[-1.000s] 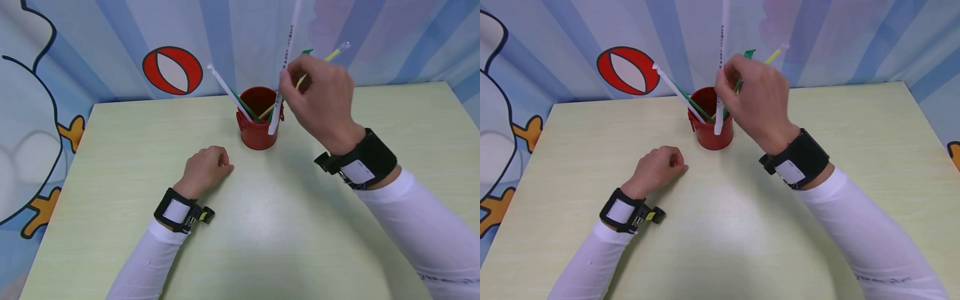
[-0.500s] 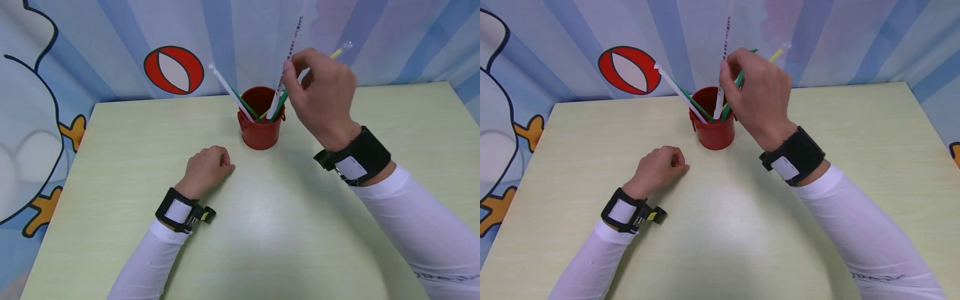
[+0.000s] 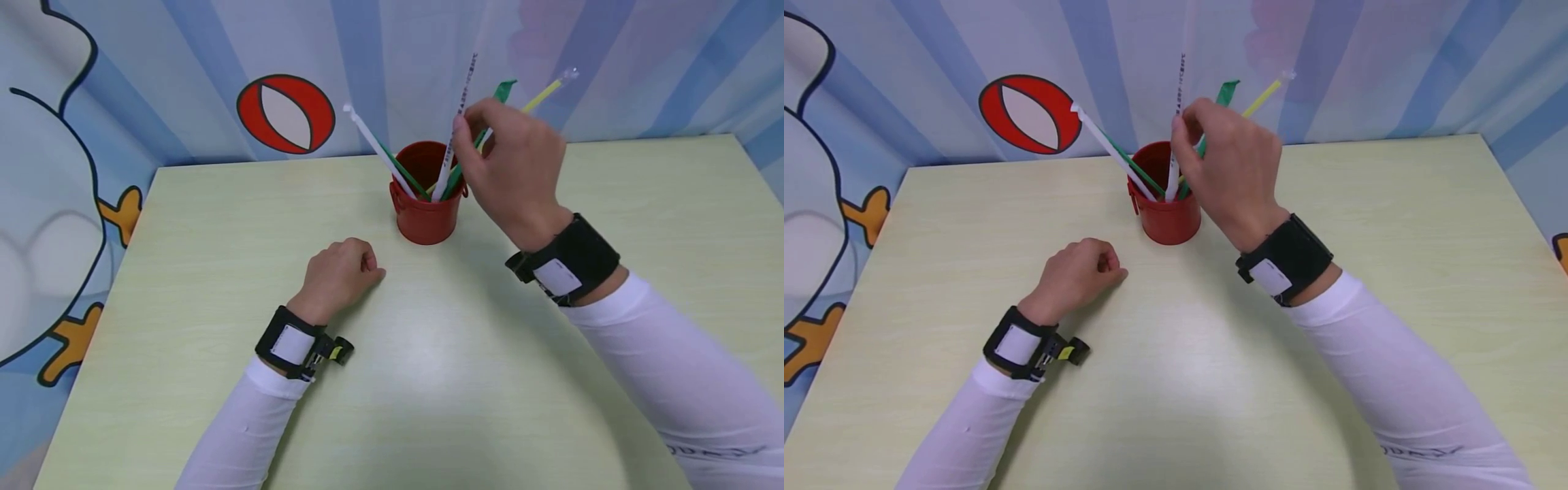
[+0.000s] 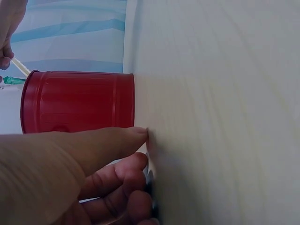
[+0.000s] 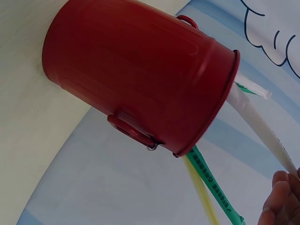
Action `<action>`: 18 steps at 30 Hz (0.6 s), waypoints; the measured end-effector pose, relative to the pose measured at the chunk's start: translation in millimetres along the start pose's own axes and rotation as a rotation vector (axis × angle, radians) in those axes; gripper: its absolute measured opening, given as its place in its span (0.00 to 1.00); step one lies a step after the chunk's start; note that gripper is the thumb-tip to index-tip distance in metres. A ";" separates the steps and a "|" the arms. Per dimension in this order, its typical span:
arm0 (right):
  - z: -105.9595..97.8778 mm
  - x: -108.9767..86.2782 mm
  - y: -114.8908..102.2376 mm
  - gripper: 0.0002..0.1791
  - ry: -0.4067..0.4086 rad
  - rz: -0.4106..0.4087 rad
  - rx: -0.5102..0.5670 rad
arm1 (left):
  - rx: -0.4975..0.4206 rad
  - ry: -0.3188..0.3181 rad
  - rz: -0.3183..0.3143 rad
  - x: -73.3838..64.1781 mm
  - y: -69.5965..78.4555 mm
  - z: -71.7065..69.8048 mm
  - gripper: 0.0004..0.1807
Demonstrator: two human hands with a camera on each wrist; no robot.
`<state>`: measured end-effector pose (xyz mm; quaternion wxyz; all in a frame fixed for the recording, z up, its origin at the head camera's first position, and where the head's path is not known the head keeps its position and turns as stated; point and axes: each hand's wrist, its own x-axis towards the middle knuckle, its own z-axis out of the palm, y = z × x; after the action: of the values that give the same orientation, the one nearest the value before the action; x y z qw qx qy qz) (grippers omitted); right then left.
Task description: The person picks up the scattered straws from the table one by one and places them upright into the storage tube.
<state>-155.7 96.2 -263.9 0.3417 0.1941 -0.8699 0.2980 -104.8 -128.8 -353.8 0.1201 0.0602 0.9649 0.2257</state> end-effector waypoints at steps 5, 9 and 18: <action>3.3 -3.0 0.8 0.17 -0.016 0.007 -0.001 | -0.010 0.001 -0.006 -0.7 1.2 -0.5 0.11; 7.7 -4.5 -0.1 0.17 -0.047 0.016 -0.015 | -0.011 -0.003 -0.008 -1.2 1.1 -1.1 0.11; 16.6 -10.7 0.5 0.16 -0.132 0.075 -0.028 | -0.017 -0.006 -0.007 -1.3 0.9 -1.3 0.11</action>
<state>-156.5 87.2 -281.4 0.2750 0.1756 -0.9013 0.2849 -103.8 -128.8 -352.0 0.1241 0.0565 0.9628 0.2333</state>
